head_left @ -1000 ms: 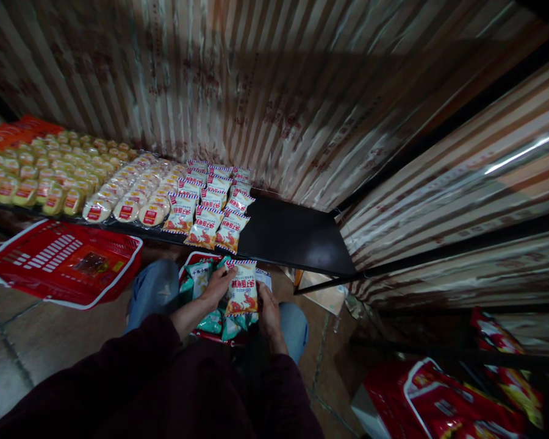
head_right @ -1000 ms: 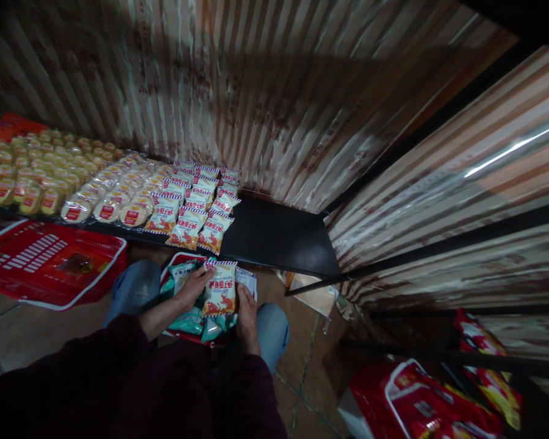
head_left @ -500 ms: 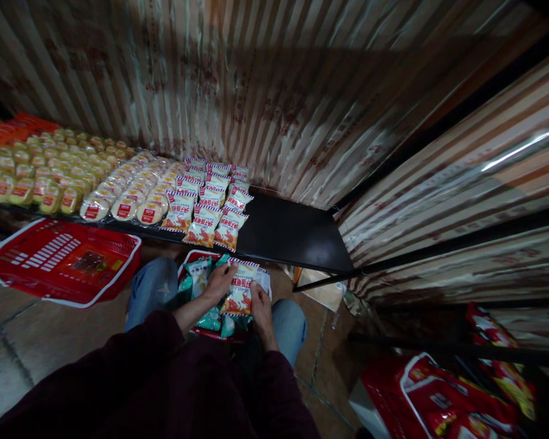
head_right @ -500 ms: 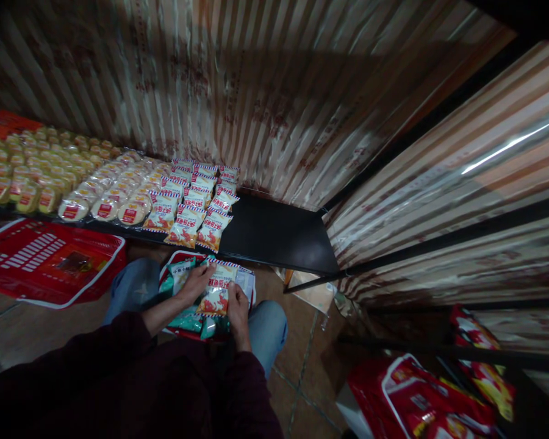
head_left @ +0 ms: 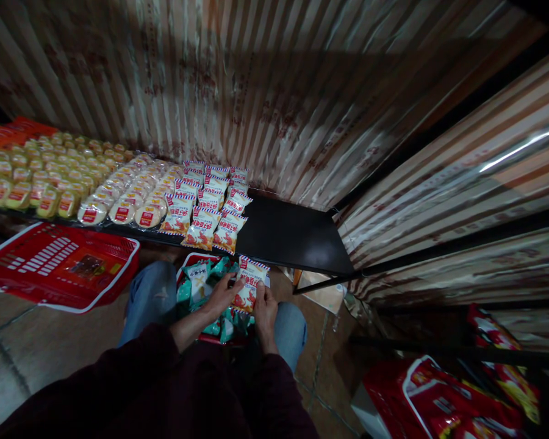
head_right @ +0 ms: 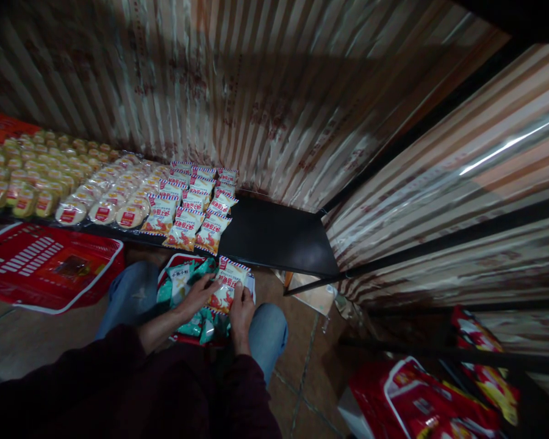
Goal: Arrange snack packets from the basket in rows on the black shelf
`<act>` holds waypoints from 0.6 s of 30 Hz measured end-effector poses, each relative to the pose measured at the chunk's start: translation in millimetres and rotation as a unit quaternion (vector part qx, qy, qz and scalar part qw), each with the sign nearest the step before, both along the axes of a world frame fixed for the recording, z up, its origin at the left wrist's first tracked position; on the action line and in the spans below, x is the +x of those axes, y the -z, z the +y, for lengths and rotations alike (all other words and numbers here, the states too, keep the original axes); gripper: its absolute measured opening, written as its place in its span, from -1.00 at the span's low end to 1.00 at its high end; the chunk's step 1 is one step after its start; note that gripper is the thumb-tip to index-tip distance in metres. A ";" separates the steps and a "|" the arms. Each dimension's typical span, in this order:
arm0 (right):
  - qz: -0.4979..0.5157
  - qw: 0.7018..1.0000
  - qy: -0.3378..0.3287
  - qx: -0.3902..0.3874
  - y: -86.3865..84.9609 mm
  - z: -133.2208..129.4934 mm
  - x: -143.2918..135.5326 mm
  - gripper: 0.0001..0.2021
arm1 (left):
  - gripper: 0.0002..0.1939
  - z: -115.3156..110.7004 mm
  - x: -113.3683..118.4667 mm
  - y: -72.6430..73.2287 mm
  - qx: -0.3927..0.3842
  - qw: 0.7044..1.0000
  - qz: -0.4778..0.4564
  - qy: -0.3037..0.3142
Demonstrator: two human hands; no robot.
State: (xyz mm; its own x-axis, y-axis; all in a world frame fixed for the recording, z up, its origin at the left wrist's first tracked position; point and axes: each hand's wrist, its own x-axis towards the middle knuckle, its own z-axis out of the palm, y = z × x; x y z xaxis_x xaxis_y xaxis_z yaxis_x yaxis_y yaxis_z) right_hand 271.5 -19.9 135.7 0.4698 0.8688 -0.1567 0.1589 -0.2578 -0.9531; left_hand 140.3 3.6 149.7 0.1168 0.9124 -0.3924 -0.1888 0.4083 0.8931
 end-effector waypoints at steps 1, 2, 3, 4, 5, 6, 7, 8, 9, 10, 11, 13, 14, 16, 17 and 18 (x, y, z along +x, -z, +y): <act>-0.005 1.000 0.006 -0.001 0.2 0.2 0.2 -0.61 | -0.47 -2.5 1.1 0.0 0.001 1.000 -0.009 -0.002; -0.012 1.000 0.008 -0.003 0.6 0.2 0.3 -0.62 | -0.47 -4.4 2.3 0.4 0.002 1.000 -0.013 -0.003; -0.020 1.000 0.008 -0.005 1.3 0.0 0.3 -0.62 | -0.48 -5.7 3.4 1.3 0.004 1.000 -0.014 -0.003; -0.027 1.000 0.006 -0.004 2.0 -0.4 0.3 -0.62 | -0.49 -6.5 4.4 2.6 0.007 1.000 -0.011 -0.002; -0.030 1.000 0.003 -0.003 2.7 -1.0 0.3 -0.62 | -0.50 -7.0 5.5 4.3 0.011 1.000 -0.008 -0.002; -0.031 1.000 0.002 -0.002 3.2 -1.7 0.2 -0.62 | -0.52 -7.4 6.6 6.3 0.015 1.000 -0.004 -0.003; -0.027 1.000 0.001 0.000 3.5 -2.4 0.1 -0.61 | -0.53 -7.8 7.7 8.6 0.019 1.000 0.002 -0.006; -0.020 1.000 0.003 0.003 3.4 -2.9 -0.1 -0.62 | -0.55 -8.3 8.9 11.0 0.025 1.000 0.011 -0.011; -0.014 1.000 0.005 0.006 3.2 -3.3 -0.2 -0.62 | -0.58 -9.0 10.0 13.3 0.033 0.999 0.024 -0.018; -0.007 1.000 0.009 0.009 2.7 -3.6 -0.4 -0.62 | -0.61 -9.8 11.0 15.4 0.043 0.998 0.039 -0.023; 0.002 1.000 0.011 0.011 2.2 -3.6 -0.4 -0.63 | -0.63 -10.8 11.8 17.1 0.054 0.997 0.057 -0.028; 0.034 0.999 0.012 0.011 1.5 -3.5 -0.4 -0.62 | -0.68 -12.5 12.4 18.9 0.075 0.992 0.093 -0.034; 0.055 0.998 0.011 0.009 1.4 -3.5 -0.3 -0.61 | -0.69 -13.1 12.3 19.0 0.084 0.990 0.110 -0.036; 0.102 0.995 0.011 0.003 1.7 -3.6 -0.1 -0.59 | -0.69 -13.0 11.4 18.2 0.095 0.986 0.133 -0.037; 0.123 0.992 0.012 -0.002 1.9 -3.9 -0.2 -0.59 | -0.69 -12.4 10.8 17.5 0.099 0.985 0.139 -0.037; 0.142 0.990 0.013 -0.006 1.9 -4.2 -0.4 -0.59 | -0.69 -11.5 10.3 16.9 0.102 0.984 0.143 -0.035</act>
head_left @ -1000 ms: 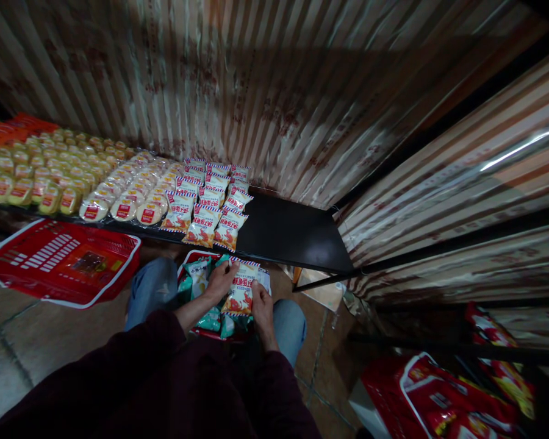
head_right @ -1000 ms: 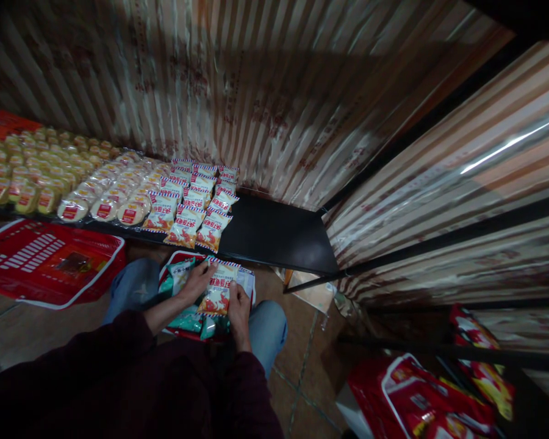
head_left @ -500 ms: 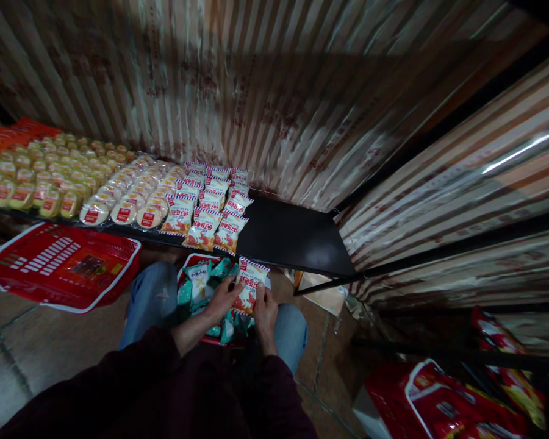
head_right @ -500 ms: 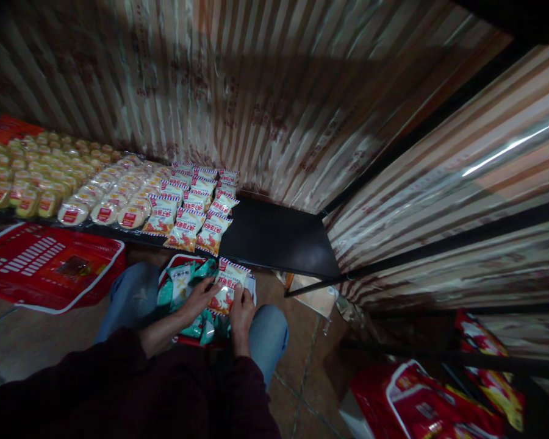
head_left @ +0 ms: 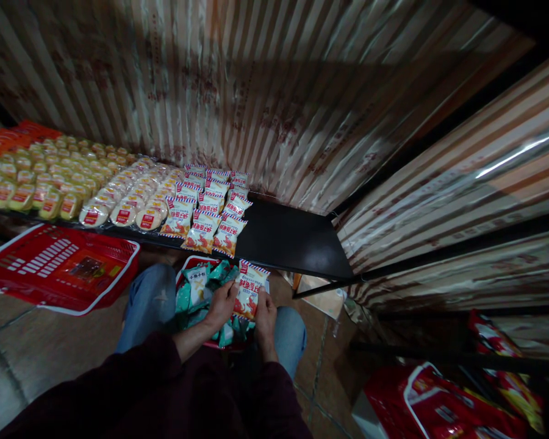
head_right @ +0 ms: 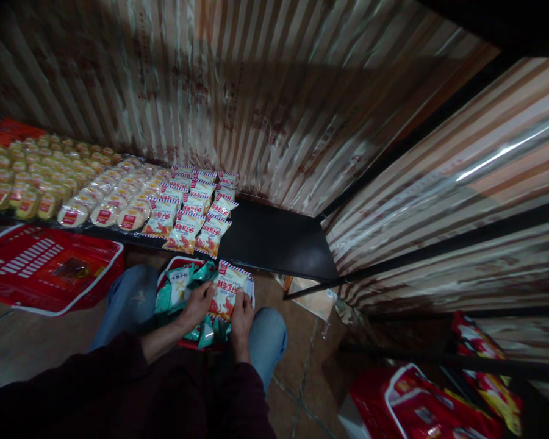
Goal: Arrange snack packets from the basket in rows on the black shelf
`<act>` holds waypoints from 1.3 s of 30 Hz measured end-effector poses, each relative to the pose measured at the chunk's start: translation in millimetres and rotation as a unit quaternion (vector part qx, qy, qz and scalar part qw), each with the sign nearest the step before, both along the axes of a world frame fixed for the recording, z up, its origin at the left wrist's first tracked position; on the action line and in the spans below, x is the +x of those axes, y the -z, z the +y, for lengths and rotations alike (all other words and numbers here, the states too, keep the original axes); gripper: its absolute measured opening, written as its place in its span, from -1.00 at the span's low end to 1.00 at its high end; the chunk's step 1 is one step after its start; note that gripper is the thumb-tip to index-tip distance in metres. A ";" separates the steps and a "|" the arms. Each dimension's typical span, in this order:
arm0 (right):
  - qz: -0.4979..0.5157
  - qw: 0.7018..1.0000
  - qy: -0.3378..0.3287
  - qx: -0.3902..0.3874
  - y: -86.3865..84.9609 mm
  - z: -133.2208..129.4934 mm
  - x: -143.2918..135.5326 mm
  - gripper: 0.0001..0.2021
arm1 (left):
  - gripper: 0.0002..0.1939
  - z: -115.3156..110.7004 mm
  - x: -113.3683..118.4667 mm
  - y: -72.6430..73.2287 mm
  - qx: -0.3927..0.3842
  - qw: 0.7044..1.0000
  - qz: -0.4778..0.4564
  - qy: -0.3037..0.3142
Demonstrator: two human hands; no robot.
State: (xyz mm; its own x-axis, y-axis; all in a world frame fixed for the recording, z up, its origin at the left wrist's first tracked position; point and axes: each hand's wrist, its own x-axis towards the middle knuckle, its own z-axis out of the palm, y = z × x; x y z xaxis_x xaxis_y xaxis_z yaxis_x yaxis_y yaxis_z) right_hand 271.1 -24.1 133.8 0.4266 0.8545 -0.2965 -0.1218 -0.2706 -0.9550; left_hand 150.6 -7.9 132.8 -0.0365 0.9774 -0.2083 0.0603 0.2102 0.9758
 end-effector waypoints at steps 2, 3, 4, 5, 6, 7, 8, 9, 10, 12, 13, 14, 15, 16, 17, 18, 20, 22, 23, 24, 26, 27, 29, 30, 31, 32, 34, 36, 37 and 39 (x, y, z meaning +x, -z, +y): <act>0.034 0.999 -0.010 -0.004 -0.7 -0.9 -1.0 -0.61 | -0.71 2.5 -0.6 -0.9 0.002 1.000 0.009 0.006; 0.049 0.999 -0.016 -0.002 -1.3 -1.3 -1.8 -0.63 | -0.72 3.8 -0.7 -1.2 -0.001 1.000 0.015 0.009; 0.064 0.998 -0.022 0.002 -2.1 -1.8 -2.5 -0.65 | -0.74 5.0 -0.8 -1.4 -0.006 1.000 0.020 0.010; 0.079 0.997 -0.026 0.005 -2.8 -2.2 -3.2 -0.67 | -0.76 5.9 -0.8 -1.7 -0.014 1.000 0.025 0.009; 0.096 0.995 -0.028 0.007 -3.2 -2.5 -3.6 -0.68 | -0.79 6.5 -0.8 -2.3 -0.022 0.999 0.028 0.004; 0.113 0.993 -0.029 0.007 -3.4 -2.7 -3.7 -0.68 | -0.80 6.6 -0.9 -3.2 -0.028 0.999 0.031 -0.005; 0.128 0.991 -0.029 0.005 -3.2 -2.9 -3.5 -0.67 | -0.80 6.1 -1.2 -4.4 -0.025 0.999 0.038 -0.017; 0.138 0.990 -0.027 0.003 -2.9 -2.9 -2.9 -0.66 | -0.77 4.9 -1.5 -6.1 -0.011 0.998 0.049 -0.028; 0.139 0.990 -0.022 0.000 -2.4 -3.0 -2.1 -0.65 | -0.73 3.3 -1.9 -8.0 0.012 0.997 0.065 -0.036; 0.121 0.993 -0.010 0.003 -1.7 -2.9 -0.3 -0.60 | -0.67 -1.5 -2.2 -12.1 0.076 0.992 0.099 -0.035; 0.105 0.994 -0.005 0.005 -1.8 -2.8 0.3 -0.56 | -0.66 -4.3 -2.1 -14.0 0.108 0.988 0.112 -0.024; 0.086 0.996 -0.002 0.006 -2.1 -2.8 0.7 -0.52 | -0.65 -7.1 -1.6 -15.7 0.133 0.984 0.121 -0.009; 0.067 0.998 -0.002 0.009 -2.8 -2.8 0.7 -0.49 | -0.64 -9.7 -0.7 -17.2 0.148 0.981 0.126 0.008; 0.046 0.999 -0.006 0.014 -3.5 -2.9 0.4 -0.46 | -0.64 -12.1 0.4 -18.3 0.155 0.979 0.129 0.026; 0.024 0.999 -0.012 0.021 -4.3 -3.1 -0.1 -0.45 | -0.63 -14.0 1.6 -19.3 0.152 0.979 0.128 0.043; 0.003 0.999 -0.017 0.029 -4.9 -3.6 -0.5 -0.45 | -0.62 -15.5 2.9 -20.2 0.140 0.981 0.124 0.057; -0.035 0.998 -0.017 0.043 -5.2 -5.1 -0.9 -0.47 | -0.58 -17.1 4.9 -22.0 0.100 0.987 0.104 0.066; -0.060 0.997 -0.007 0.047 -3.7 -7.2 -0.2 -0.49 | -0.54 -17.2 5.8 -24.7 0.056 0.994 0.067 0.060; -0.065 0.997 -0.007 0.049 -2.4 -8.3 0.5 -0.50 | -0.51 -16.9 5.8 -26.2 0.036 0.997 0.045 0.054; -0.070 0.996 -0.013 0.055 -0.9 -9.4 1.2 -0.51 | -0.49 -16.3 5.4 -27.8 0.018 0.998 0.024 0.048; -0.081 0.993 -0.035 0.076 1.9 -11.2 2.3 -0.54 | -0.45 -14.7 4.2 -30.4 -0.008 0.999 -0.022 0.041; -0.093 0.990 -0.047 0.091 3.0 -11.6 2.4 -0.56 | -0.43 -13.7 3.4 -31.0 -0.018 0.998 -0.049 0.040; -0.132 0.981 -0.066 0.122 3.9 -11.8 1.5 -0.61 | -0.43 -11.9 1.9 -30.3 -0.030 0.993 -0.110 0.041; -0.155 0.975 -0.075 0.137 3.7 -11.4 0.4 -0.64 | -0.43 -11.1 1.2 -29.2 -0.035 0.989 -0.140 0.041; -0.179 0.969 -0.084 0.150 3.2 -11.0 -0.9 -0.66 | -0.42 -10.5 0.4 -27.8 -0.042 0.985 -0.165 0.040; -0.201 0.962 -0.092 0.161 2.6 -10.4 -2.3 -0.68 | -0.41 -10.1 -0.3 -26.3 -0.052 0.980 -0.187 0.039; -0.238 0.949 -0.105 0.179 1.2 -9.5 -5.1 -0.72 | -0.38 -9.8 -2.0 -23.7 -0.076 0.972 -0.220 0.035; -0.264 0.940 -0.109 0.189 0.4 -9.1 -6.9 -0.74 | -0.37 -10.1 -3.6 -22.0 -0.094 0.965 -0.243 0.025; -0.273 0.937 -0.109 0.190 0.4 -9.0 -7.3 -0.74 | -0.38 -10.3 -4.4 -21.4 -0.102 0.962 -0.252 0.019; -0.282 0.935 -0.103 0.188 1.1 -8.8 -7.4 -0.75 | -0.38 -10.4 -5.4 -20.4 -0.117 0.957 -0.265 0.004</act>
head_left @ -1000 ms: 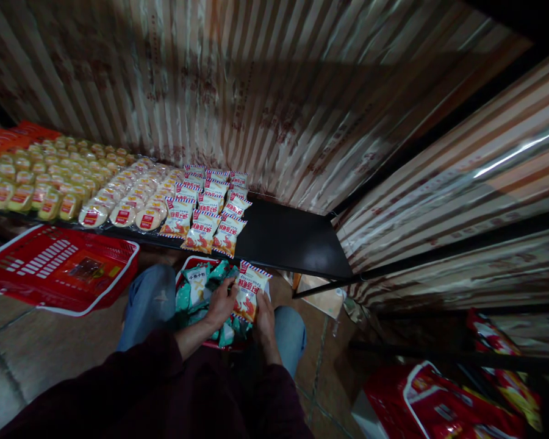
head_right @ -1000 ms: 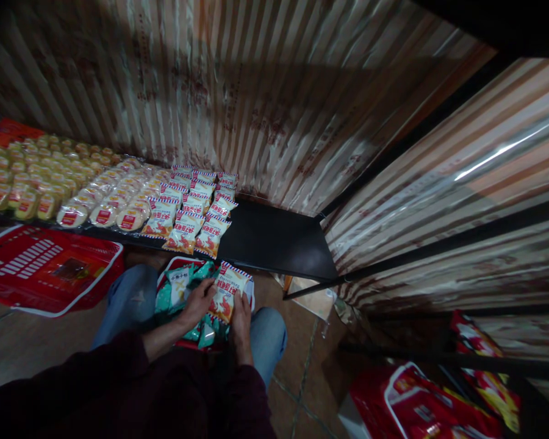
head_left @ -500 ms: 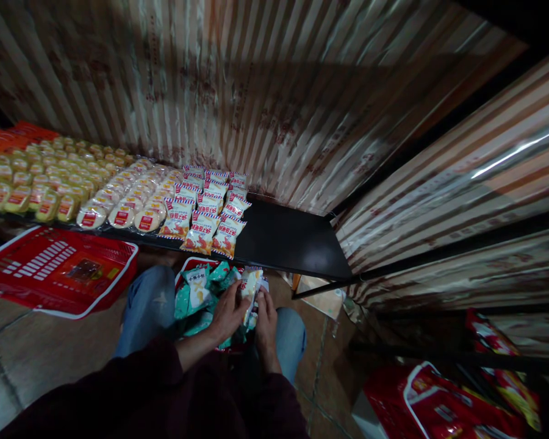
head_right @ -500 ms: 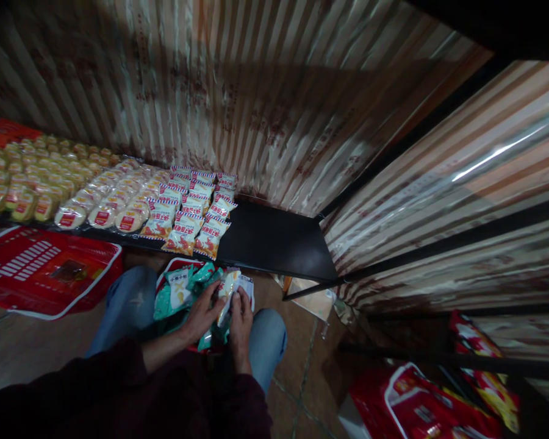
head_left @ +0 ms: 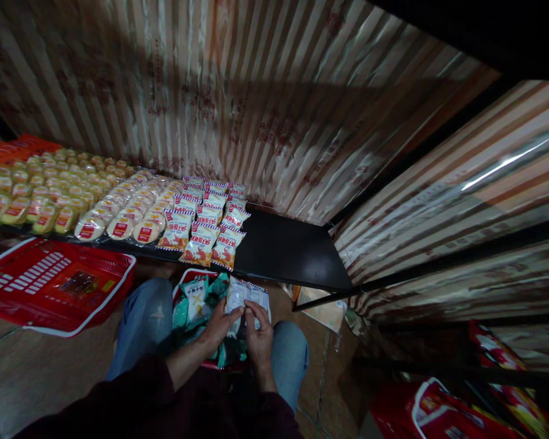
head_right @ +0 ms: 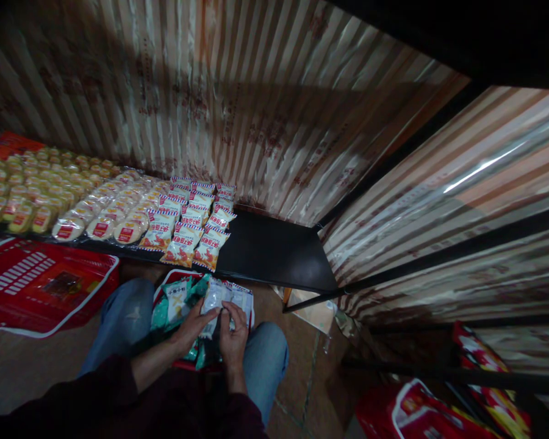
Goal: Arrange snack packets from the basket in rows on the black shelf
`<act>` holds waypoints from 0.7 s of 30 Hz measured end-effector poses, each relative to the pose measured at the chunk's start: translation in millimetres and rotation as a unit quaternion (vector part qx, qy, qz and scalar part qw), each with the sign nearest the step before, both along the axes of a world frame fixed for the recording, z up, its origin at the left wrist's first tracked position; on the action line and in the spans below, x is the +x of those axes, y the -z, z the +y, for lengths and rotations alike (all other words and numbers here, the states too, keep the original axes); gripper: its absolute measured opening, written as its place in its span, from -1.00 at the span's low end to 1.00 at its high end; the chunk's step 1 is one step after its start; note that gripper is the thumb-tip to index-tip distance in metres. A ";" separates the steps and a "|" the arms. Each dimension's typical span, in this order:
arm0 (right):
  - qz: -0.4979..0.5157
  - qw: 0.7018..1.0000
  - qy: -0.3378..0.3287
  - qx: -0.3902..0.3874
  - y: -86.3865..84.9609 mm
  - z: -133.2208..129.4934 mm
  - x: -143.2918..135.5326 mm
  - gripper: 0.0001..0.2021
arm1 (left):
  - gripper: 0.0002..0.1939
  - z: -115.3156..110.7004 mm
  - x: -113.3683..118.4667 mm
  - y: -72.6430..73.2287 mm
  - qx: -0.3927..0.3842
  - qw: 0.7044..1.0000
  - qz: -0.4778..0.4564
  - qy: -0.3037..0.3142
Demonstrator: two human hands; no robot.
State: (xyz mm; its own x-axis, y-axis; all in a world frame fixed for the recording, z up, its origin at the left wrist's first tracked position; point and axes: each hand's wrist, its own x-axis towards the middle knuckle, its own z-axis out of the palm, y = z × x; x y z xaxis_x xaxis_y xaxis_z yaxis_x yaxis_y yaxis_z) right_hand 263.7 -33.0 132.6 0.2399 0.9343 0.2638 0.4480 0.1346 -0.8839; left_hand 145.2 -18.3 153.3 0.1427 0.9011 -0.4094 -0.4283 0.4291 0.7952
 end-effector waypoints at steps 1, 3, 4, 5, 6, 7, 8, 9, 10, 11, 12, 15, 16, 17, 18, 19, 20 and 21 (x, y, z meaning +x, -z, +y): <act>-0.001 1.000 0.006 0.001 0.6 0.2 0.2 -0.75 | -0.38 0.2 -0.2 0.6 -0.010 1.000 -0.007 -0.005; -0.003 1.000 0.014 0.007 1.8 0.7 0.6 -0.75 | -0.39 1.2 0.1 1.7 -0.027 0.999 -0.022 -0.016; -0.007 1.000 0.017 0.012 2.0 1.2 0.6 -0.75 | -0.39 2.0 0.4 2.0 -0.034 0.999 -0.032 -0.020; -0.011 1.000 0.020 0.018 2.0 1.6 0.5 -0.75 | -0.39 3.0 0.7 2.2 -0.041 0.998 -0.043 -0.023; -0.018 0.999 0.023 0.024 1.6 2.2 0.3 -0.75 | -0.39 4.1 1.0 2.1 -0.047 0.997 -0.057 -0.024; -0.024 0.999 0.027 0.029 0.8 2.8 0.0 -0.75 | -0.39 5.4 1.2 1.6 -0.054 0.996 -0.074 -0.025; -0.031 0.999 0.032 0.032 -0.2 3.4 -0.3 -0.75 | -0.40 6.8 1.2 1.0 -0.062 0.994 -0.090 -0.024; -0.036 0.998 0.036 0.034 -1.3 4.0 -0.6 -0.75 | -0.41 8.2 1.2 0.1 -0.069 0.992 -0.104 -0.025; -0.041 0.998 0.038 0.034 -2.6 4.8 -0.8 -0.75 | -0.42 9.6 1.0 -0.8 -0.077 0.990 -0.114 -0.028; -0.044 0.998 0.039 0.032 -3.8 5.5 -0.9 -0.75 | -0.45 11.0 0.8 -1.6 -0.085 0.988 -0.122 -0.030; -0.047 0.998 0.039 0.031 -5.0 6.4 -0.9 -0.75 | -0.47 12.3 0.6 -2.4 -0.092 0.987 -0.128 -0.031; -0.047 0.998 0.039 0.033 -8.3 9.1 -0.2 -0.75 | -0.53 15.9 0.2 -3.6 -0.109 0.983 -0.144 -0.028; -0.044 0.998 0.038 0.032 -9.4 10.0 0.2 -0.75 | -0.55 17.0 0.3 -3.6 -0.114 0.982 -0.151 -0.026; -0.039 0.998 0.037 0.030 -10.4 10.9 0.7 -0.75 | -0.56 18.2 0.4 -3.4 -0.117 0.980 -0.158 -0.024; -0.032 0.998 0.036 0.027 -11.3 11.6 1.2 -0.75 | -0.56 19.4 0.6 -3.2 -0.120 0.979 -0.164 -0.024; -0.023 0.999 0.036 0.024 -12.1 12.3 1.9 -0.75 | -0.55 20.7 0.9 -3.1 -0.122 0.978 -0.170 -0.022; -0.013 0.999 0.037 0.020 -12.7 12.7 2.6 -0.75 | -0.55 21.8 1.2 -3.0 -0.120 0.977 -0.175 -0.018; -0.002 0.999 0.039 0.017 -13.0 13.0 3.4 -0.75 | -0.53 22.9 1.6 -3.0 -0.116 0.977 -0.179 -0.011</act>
